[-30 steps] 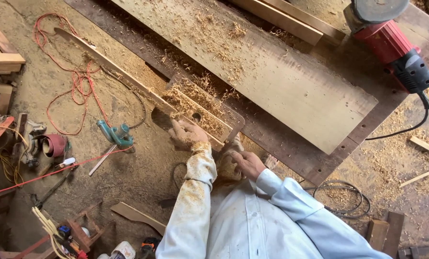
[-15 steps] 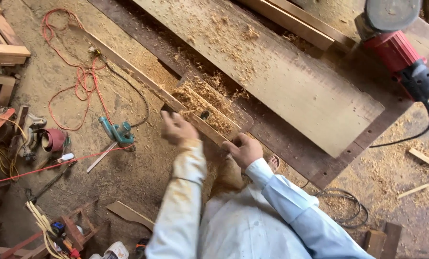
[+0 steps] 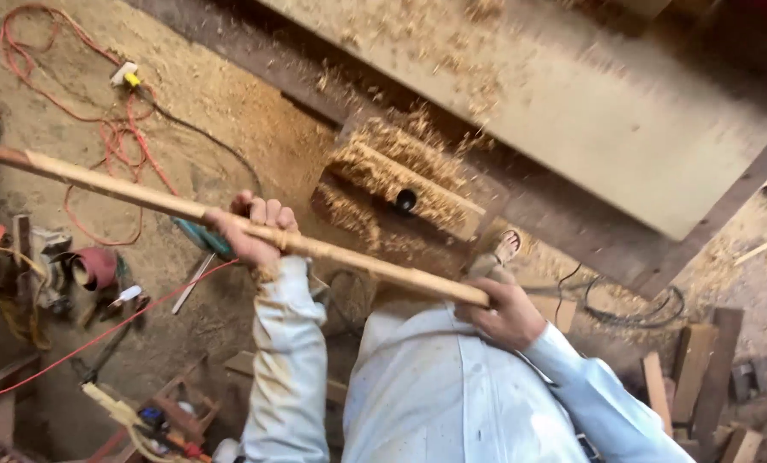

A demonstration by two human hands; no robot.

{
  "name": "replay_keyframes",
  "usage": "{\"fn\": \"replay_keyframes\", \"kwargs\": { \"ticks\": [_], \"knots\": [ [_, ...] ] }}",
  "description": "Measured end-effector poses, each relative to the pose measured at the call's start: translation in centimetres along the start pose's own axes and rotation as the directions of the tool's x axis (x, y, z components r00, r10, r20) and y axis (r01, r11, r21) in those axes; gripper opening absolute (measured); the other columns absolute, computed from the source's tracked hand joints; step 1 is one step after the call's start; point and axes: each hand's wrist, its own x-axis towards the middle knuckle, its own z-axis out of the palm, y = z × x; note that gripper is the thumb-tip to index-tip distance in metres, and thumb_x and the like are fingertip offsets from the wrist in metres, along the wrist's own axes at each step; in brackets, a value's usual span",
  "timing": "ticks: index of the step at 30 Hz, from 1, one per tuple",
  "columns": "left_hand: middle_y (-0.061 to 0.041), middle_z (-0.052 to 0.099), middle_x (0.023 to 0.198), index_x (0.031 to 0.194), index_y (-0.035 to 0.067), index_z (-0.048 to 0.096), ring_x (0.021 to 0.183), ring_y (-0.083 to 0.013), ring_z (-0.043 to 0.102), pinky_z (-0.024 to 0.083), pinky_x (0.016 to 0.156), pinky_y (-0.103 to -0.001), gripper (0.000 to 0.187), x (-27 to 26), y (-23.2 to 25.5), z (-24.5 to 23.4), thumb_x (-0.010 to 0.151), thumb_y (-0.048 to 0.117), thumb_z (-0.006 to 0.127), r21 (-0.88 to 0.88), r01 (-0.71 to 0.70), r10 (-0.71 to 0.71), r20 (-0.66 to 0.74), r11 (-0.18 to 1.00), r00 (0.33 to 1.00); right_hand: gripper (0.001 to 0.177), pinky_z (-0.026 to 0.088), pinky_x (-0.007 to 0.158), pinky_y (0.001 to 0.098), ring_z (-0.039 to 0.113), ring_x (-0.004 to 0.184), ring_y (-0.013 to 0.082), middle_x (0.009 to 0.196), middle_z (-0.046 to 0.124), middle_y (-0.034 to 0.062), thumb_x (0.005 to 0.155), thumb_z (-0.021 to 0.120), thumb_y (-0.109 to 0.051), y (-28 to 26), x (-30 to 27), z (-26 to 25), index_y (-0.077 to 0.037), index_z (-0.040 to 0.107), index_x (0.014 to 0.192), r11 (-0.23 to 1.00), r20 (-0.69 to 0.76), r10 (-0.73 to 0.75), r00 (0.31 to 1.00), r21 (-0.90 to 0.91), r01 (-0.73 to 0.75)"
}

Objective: Processing a wooden strip by sanding it with an angle grinder and then feeding it through a manual shaping jig to create a profile.

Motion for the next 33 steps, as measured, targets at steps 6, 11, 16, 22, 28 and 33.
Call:
{"fn": "replay_keyframes", "kwargs": {
  "ticks": [6, 11, 16, 22, 28, 33],
  "knots": [
    [0.001, 0.038, 0.065, 0.119, 0.013, 0.065, 0.058, -0.0121, 0.040, 0.045, 0.069, -0.031, 0.038, -7.1, 3.0, -1.0, 0.107, 0.041, 0.044, -0.261, -0.048, 0.182, 0.518, 0.964, 0.836, 0.004, 0.061, 0.067, 0.0269, 0.074, 0.064, 0.0120, 0.069, 0.077, 0.0000, 0.083, 0.082, -0.017, -0.6, -4.3, -0.8, -0.017, 0.085, 0.087, 0.834, -0.217, -0.464, 0.859, 0.219, 0.506],
    [-0.005, 0.058, 0.075, 0.121, 0.000, 0.066, 0.064, -0.0166, 0.055, 0.046, 0.070, -0.032, 0.040, -12.2, 4.1, 0.4, 0.097, 0.029, 0.054, -0.370, -0.172, 0.365, 0.554, 0.913, 0.748, 0.054, 0.060, 0.082, 0.0295, 0.076, 0.091, 0.0144, 0.097, 0.083, 0.0025, 0.084, 0.068, -0.057, -2.6, -8.4, -4.5, -0.010, 0.079, 0.109, 0.929, 0.383, -0.358, 0.851, 0.236, 0.285],
    [-0.006, 0.060, 0.080, 0.124, 0.002, 0.065, 0.070, -0.0189, 0.058, 0.050, 0.076, -0.037, 0.040, -16.8, 5.1, 1.4, 0.097, 0.031, 0.058, -0.329, -0.223, 0.387, 0.608, 0.917, 0.694, 0.041, 0.057, 0.080, 0.0288, 0.073, 0.087, 0.0125, 0.100, 0.079, -0.0005, 0.086, 0.076, -0.040, -1.6, -11.0, -5.0, -0.013, 0.070, 0.116, 0.871, 0.289, -0.491, 0.822, 0.164, 0.463],
    [-0.008, 0.061, 0.089, 0.135, 0.004, 0.062, 0.081, -0.0213, 0.059, 0.052, 0.090, -0.042, 0.044, -20.5, 6.0, -0.2, 0.100, 0.032, 0.060, -0.259, -0.237, 0.351, 0.719, 0.936, 0.600, 0.035, 0.054, 0.075, 0.0267, 0.067, 0.083, 0.0110, 0.095, 0.074, -0.0017, 0.086, 0.077, -0.034, 1.3, -12.7, -5.0, -0.013, 0.072, 0.114, 0.857, 0.202, -0.507, 0.838, 0.224, 0.464],
    [-0.009, 0.061, 0.093, 0.136, 0.005, 0.061, 0.084, -0.0228, 0.060, 0.054, 0.091, -0.045, 0.043, -22.9, 6.2, -1.7, 0.102, 0.032, 0.058, -0.215, -0.286, 0.346, 0.745, 0.934, 0.570, 0.037, 0.049, 0.067, 0.0248, 0.061, 0.074, 0.0104, 0.092, 0.071, -0.0022, 0.084, 0.079, -0.036, 3.2, -13.7, -5.3, -0.014, 0.072, 0.114, 0.873, 0.193, -0.477, 0.857, 0.213, 0.438],
    [-0.008, 0.062, 0.092, 0.135, 0.006, 0.062, 0.084, -0.0229, 0.062, 0.057, 0.091, -0.046, 0.042, -24.2, 5.7, -2.7, 0.104, 0.033, 0.056, -0.205, -0.350, 0.381, 0.727, 0.914, 0.571, 0.040, 0.053, 0.073, 0.0240, 0.066, 0.080, 0.0117, 0.095, 0.072, 0.0014, 0.083, 0.081, -0.031, 4.6, -14.0, -5.2, -0.009, 0.073, 0.115, 0.872, 0.199, -0.429, 0.881, 0.343, 0.348]
  ]
}}
